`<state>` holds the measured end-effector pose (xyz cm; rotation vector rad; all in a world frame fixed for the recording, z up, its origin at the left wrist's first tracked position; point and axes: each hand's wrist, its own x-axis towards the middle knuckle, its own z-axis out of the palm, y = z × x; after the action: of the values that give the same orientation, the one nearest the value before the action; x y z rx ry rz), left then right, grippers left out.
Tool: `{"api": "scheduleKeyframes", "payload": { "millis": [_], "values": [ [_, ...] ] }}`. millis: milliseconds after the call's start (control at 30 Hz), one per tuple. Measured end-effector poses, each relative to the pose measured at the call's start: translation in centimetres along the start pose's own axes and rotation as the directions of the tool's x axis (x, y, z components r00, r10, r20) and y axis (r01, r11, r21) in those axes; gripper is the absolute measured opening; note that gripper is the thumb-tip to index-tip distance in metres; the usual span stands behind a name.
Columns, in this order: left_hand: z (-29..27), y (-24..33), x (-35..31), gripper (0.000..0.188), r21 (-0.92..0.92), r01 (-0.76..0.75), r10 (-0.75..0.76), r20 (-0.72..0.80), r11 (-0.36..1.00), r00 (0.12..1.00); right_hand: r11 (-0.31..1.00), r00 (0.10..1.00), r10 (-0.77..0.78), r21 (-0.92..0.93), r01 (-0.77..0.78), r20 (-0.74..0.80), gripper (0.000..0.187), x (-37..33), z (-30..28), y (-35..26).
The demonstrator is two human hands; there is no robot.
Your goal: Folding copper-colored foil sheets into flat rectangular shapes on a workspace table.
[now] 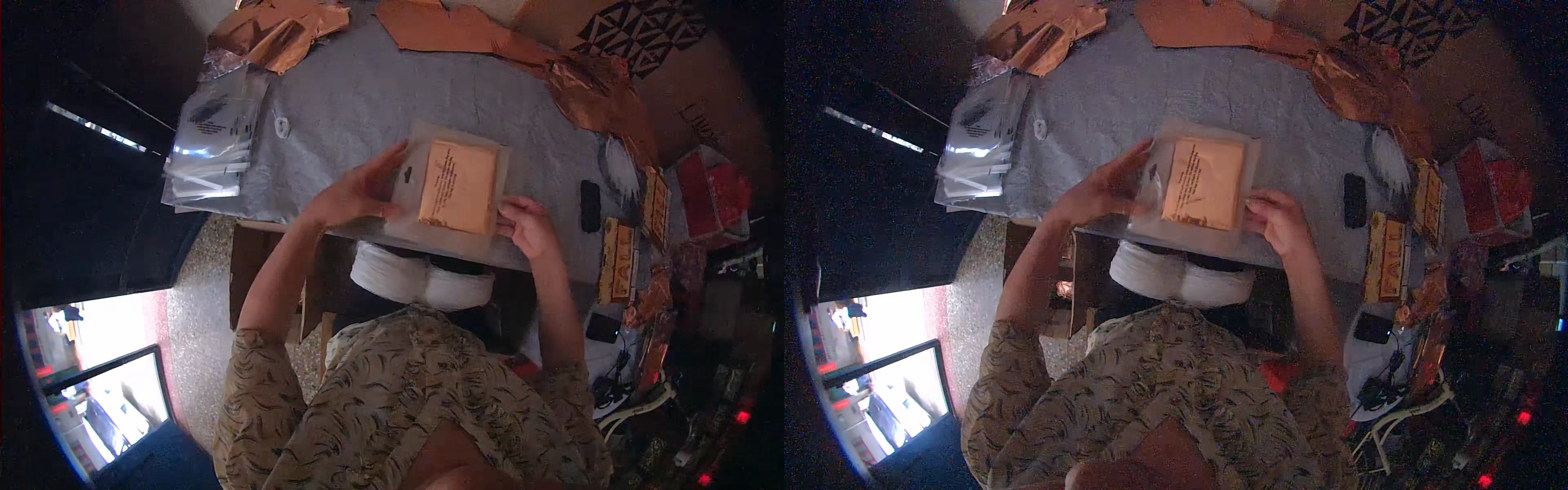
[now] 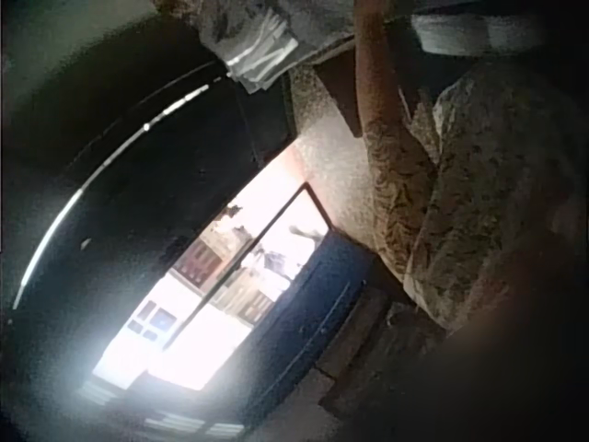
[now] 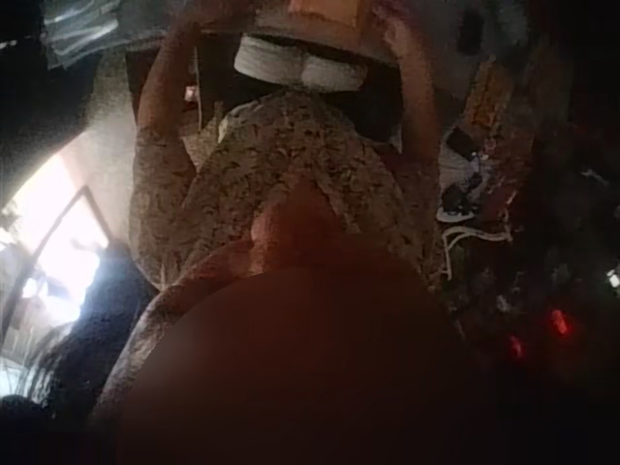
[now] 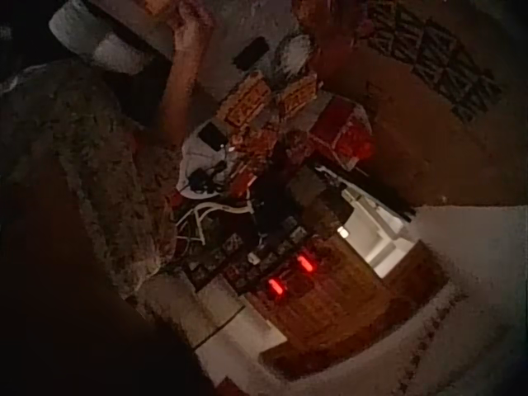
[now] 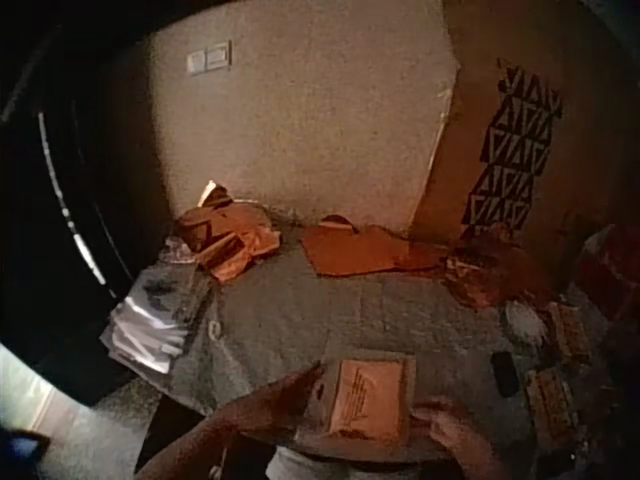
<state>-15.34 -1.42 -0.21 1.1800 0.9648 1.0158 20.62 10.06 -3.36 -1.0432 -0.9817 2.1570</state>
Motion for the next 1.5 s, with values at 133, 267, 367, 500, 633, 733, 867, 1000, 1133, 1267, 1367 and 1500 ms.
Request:
{"api": "scheduleKeyframes", "payload": {
  "millis": [133,267,367,500,633,733,867,1000,1133,1267,1367,1500],
  "values": [
    [-0.1,-0.8,0.7,0.111,-0.207,-0.025,0.039,0.068,0.978,0.997,1.0,1.0,0.001,-0.004,-0.002,-0.016,0.024,0.6,0.6,-0.2],
    [0.3,-0.2,0.9,0.112,-0.239,-0.007,0.02,0.051,0.971,0.998,1.0,0.999,0.002,-0.028,-0.003,-0.038,0.025,1.2,0.0,0.0],
    [-0.2,-1.4,0.6,0.113,-0.254,0.017,-0.012,0.023,0.967,1.0,0.998,0.992,0.0,-0.07,-0.008,-0.123,0.024,1.2,1.1,-0.1],
    [0.6,-0.3,0.6,0.116,-0.208,0.08,-0.094,-0.06,0.975,0.994,0.994,0.987,-0.027,-0.105,0.01,-0.159,0.024,2.1,0.8,-0.2],
    [2.2,-0.4,-0.1,0.118,-0.171,0.069,-0.108,-0.225,0.983,0.968,0.992,0.993,-0.097,0.07,0.102,-0.064,0.027,3.1,2.5,-1.2],
    [4.6,-1.4,-0.1,0.116,-0.3,-0.101,-0.033,-0.412,0.949,0.911,0.974,0.991,-0.135,0.181,0.133,-0.001,0.028,3.0,3.6,-1.9],
    [7.1,-1.7,-0.1,0.1,-0.372,-0.211,0.013,-0.469,0.904,0.883,0.984,0.984,-0.17,0.043,0.172,-0.05,0.03,2.6,5.7,-3.4],
    [6.2,-2.6,-0.6,0.06,-0.497,-0.063,-0.15,-0.377,0.866,0.914,0.979,0.978,-0.203,-0.025,0.202,-0.038,0.033,3.1,4.5,-4.2],
    [6.8,-3.2,-0.9,0.043,-0.559,-0.156,-0.098,-0.397,0.814,0.913,0.97,0.982,-0.176,-0.158,0.184,0.062,0.04,2.1,6.0,-5.9],
    [8.0,-2.4,-0.5,0.043,-0.578,-0.27,-0.015,-0.439,0.77,0.898,0.92,0.967,-0.241,-0.296,0.256,0.087,0.043,1.8,7.0,-6.9],
    [8.9,-1.4,-0.2,0.044,-0.578,-0.307,0.026,-0.443,0.756,0.896,0.877,0.946,-0.309,-0.356,0.322,0.095,0.043,2.7,5.5,-7.1],
    [9.6,-2.3,-0.7,0.049,-0.445,-0.4,0.144,-0.505,0.801,0.851,0.84,0.969,-0.231,-0.485,0.244,0.088,0.033,1.4,8.9,-9.1]
  ]
}}
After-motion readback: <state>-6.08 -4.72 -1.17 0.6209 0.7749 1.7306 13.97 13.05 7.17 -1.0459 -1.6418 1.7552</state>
